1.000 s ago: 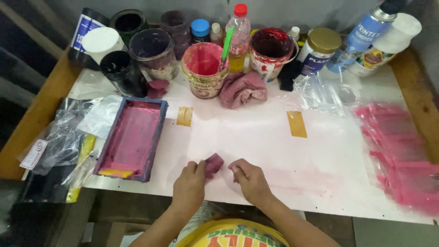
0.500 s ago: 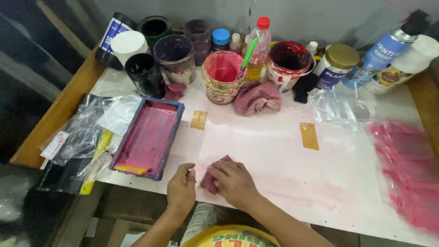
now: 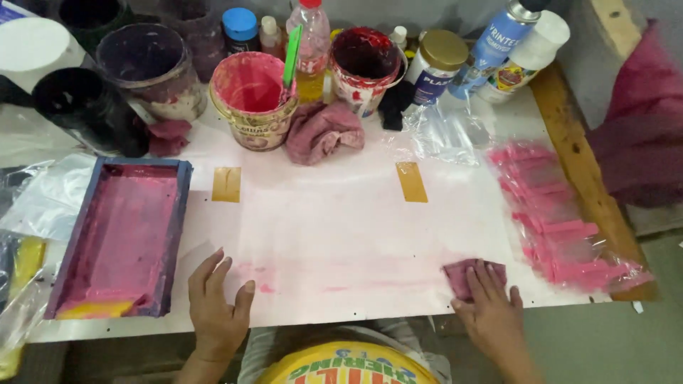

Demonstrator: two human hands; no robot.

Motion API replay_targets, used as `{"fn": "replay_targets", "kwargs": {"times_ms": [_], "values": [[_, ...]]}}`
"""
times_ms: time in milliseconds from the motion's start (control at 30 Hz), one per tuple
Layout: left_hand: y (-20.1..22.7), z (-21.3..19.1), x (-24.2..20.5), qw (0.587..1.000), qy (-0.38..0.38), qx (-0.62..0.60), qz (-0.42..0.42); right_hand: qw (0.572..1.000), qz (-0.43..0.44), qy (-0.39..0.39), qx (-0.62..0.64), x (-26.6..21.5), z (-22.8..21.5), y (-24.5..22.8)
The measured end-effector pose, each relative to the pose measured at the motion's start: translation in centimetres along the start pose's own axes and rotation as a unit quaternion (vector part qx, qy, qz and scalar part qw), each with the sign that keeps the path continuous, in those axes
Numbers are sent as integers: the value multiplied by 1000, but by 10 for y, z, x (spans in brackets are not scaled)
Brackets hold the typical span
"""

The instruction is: The person cleans a white work surface using a pink cloth and a black sponge, wiping away pink paint residue. They then place a clear plastic sheet onto the cleaned area and smooth it out with their hands.

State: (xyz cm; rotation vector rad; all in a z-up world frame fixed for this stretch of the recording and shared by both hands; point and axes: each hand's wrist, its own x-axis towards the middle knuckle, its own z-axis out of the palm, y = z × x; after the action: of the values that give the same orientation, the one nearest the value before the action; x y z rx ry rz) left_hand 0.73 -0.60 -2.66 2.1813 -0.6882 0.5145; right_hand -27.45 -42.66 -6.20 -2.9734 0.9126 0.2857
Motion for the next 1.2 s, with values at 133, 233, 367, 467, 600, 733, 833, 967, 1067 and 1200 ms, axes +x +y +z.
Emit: {"fn": "replay_targets", "kwargs": {"times_ms": [133,233,367,467,600,733,833,967,1067,1200], "values": [[-1,-4,-1,999,-7,-14,-34,906,-111,240,-332,-7,3,-60],[5,-6,2,999,5,-34,-2,900,-318,258,-150,1,-49,-165],[8,-7,2,995,33,-79,51,861,-489,23,140,41,-73,-280],[5,-9,1,993,40,-89,72,823,-543,76,150,55,-65,-343],[4,-14,1,988,48,-137,47,804,-579,76,110,42,-66,-319],[12,-19,8,984,50,-167,32,840,-504,200,-19,39,8,-170],[13,-22,13,981,47,-187,20,918,-335,159,-142,38,44,-91],[10,-25,13,985,36,-168,20,852,-404,331,-41,43,62,-156],[8,-24,13,984,46,-171,28,811,-539,228,-2,56,28,-255],[1,-21,6,990,38,-134,8,807,-574,117,72,80,-52,-349]]}}
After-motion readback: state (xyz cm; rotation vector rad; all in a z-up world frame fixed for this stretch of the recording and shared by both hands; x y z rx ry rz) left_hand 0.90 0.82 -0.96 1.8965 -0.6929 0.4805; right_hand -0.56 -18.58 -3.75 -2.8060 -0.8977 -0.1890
